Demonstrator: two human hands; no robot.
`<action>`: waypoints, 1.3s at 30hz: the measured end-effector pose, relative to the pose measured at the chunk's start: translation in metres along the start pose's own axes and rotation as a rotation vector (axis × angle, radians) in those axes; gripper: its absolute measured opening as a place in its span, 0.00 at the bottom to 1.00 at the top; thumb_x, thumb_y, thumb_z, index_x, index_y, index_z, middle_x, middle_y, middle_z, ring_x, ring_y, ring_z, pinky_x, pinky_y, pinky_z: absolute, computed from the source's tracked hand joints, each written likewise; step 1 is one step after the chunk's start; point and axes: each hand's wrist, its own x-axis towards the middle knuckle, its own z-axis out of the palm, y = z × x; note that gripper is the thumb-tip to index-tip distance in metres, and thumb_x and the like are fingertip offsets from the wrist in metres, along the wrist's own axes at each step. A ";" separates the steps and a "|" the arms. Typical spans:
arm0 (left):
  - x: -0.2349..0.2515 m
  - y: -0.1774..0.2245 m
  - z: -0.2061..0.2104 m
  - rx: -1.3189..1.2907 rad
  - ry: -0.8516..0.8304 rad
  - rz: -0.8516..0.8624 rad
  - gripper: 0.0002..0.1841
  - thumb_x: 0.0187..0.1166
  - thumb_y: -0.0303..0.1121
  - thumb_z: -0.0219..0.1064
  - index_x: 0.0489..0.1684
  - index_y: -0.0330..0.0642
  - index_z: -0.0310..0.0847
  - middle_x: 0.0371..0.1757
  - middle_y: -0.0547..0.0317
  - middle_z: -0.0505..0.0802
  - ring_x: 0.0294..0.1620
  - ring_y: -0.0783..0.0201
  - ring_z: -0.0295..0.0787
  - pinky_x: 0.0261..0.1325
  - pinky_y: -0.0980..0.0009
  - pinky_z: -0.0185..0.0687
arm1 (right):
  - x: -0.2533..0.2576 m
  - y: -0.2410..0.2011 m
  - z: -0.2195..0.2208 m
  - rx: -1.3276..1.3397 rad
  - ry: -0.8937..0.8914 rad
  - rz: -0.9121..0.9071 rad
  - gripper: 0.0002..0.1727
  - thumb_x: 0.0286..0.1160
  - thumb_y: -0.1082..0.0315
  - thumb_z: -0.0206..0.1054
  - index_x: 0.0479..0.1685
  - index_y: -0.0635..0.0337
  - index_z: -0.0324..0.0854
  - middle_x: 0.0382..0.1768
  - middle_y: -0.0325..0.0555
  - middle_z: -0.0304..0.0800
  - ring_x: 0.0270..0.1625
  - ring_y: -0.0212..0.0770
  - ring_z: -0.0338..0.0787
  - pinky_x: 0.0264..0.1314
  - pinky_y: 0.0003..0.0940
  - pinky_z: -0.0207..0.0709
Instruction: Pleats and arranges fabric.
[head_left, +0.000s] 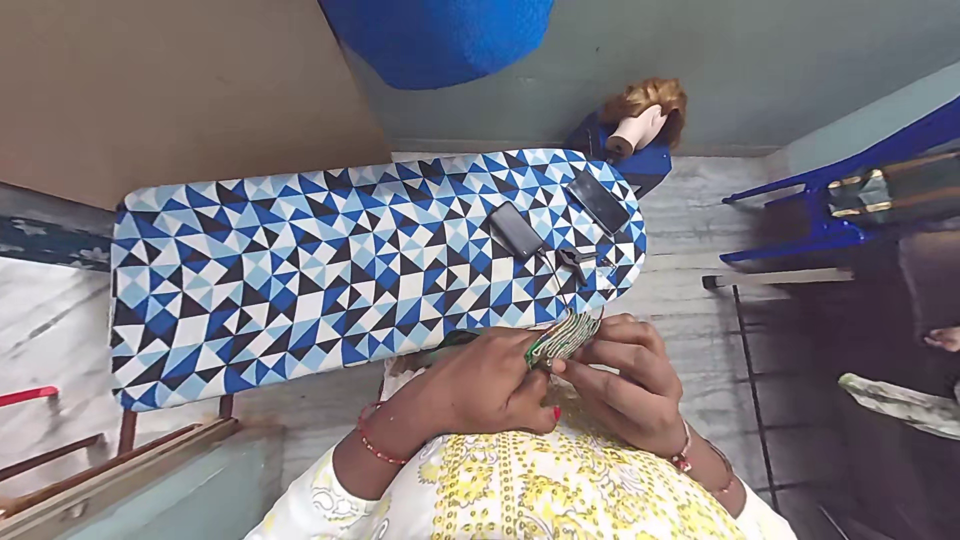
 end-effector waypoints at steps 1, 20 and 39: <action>0.000 0.000 0.000 -0.003 -0.004 -0.003 0.16 0.79 0.37 0.59 0.44 0.29 0.83 0.42 0.42 0.92 0.45 0.59 0.90 0.50 0.71 0.83 | -0.001 0.000 0.000 0.000 0.002 0.000 0.05 0.79 0.70 0.69 0.47 0.49 0.83 0.48 0.37 0.80 0.57 0.33 0.79 0.72 0.27 0.67; -0.001 0.000 -0.001 -0.010 -0.057 0.027 0.16 0.79 0.40 0.61 0.35 0.32 0.83 0.38 0.45 0.90 0.42 0.59 0.89 0.45 0.70 0.82 | 0.005 -0.006 -0.003 0.023 -0.086 0.043 0.10 0.81 0.69 0.67 0.54 0.46 0.86 0.47 0.38 0.81 0.56 0.33 0.78 0.66 0.24 0.67; -0.012 -0.007 -0.005 -0.174 -0.052 0.039 0.22 0.81 0.44 0.55 0.36 0.28 0.81 0.38 0.44 0.89 0.44 0.65 0.86 0.48 0.75 0.79 | 0.008 -0.008 -0.001 0.048 -0.117 0.059 0.05 0.82 0.70 0.66 0.49 0.51 0.82 0.47 0.40 0.83 0.58 0.35 0.82 0.68 0.25 0.72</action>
